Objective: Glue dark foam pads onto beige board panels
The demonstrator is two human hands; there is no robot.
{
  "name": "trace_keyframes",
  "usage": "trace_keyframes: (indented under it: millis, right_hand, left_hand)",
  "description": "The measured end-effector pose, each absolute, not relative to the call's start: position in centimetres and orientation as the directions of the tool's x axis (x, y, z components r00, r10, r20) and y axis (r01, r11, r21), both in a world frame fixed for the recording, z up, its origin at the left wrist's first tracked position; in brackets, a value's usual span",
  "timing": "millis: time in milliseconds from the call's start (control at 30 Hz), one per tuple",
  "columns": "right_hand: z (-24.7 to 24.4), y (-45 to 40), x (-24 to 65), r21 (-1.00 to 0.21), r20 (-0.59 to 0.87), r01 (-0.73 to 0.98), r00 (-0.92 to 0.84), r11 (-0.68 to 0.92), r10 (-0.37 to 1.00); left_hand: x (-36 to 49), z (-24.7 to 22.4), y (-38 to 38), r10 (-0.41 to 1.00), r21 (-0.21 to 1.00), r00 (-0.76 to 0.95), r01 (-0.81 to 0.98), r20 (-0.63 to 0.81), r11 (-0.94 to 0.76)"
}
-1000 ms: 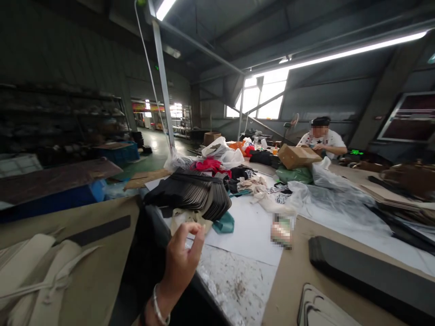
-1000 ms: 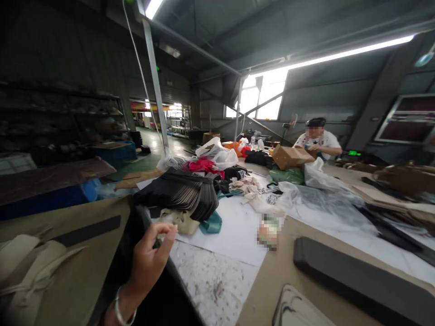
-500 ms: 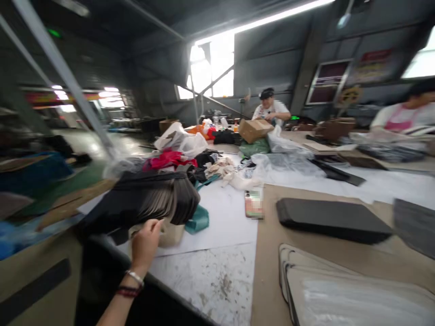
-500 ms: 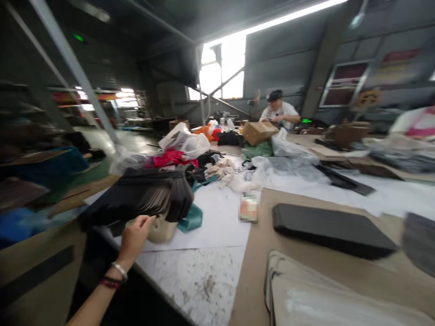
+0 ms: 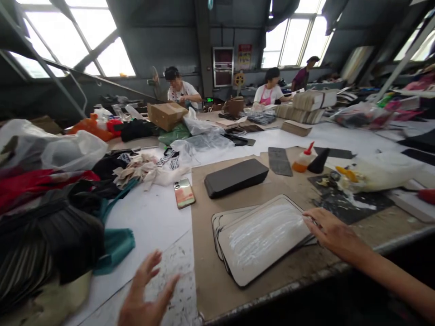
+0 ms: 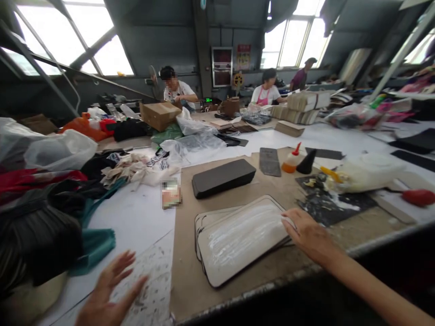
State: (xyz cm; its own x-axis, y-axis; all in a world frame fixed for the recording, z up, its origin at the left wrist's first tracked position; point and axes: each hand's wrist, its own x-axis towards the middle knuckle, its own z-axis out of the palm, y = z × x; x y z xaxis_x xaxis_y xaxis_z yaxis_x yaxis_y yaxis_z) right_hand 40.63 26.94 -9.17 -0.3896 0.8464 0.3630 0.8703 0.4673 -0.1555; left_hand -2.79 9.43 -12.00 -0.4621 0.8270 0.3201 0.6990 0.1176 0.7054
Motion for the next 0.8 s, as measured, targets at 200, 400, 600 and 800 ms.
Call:
trace_keyframes:
  millis: [200,400,600,800]
  right_hand:
    - [-12.2,27.6,42.9,-0.182,0.355,0.909,-0.295,0.375,0.887]
    - [-13.2,27.6,43.5,-0.232,0.301,0.924,-0.228,0.303,0.926]
    - [-13.2,26.5,43.5,-0.235,0.298,0.906,-0.279,0.353,0.913]
    - [-12.2,29.3,44.0,-0.142,0.380,0.898,-0.340,0.417,0.861]
  left_hand:
    - [8.2,-15.6,12.6,0.945,0.564,-0.035,0.809,0.325,-0.164]
    - [9.3,-17.6,13.1,0.933,0.605,-0.096,0.783,0.347,-0.144]
    - [8.6,-17.7,13.2,0.913,0.521,-0.102,0.843,0.394,-0.131]
    - [8.2,-18.7,12.9,0.904,0.541,-0.120,0.830,0.411,-0.136]
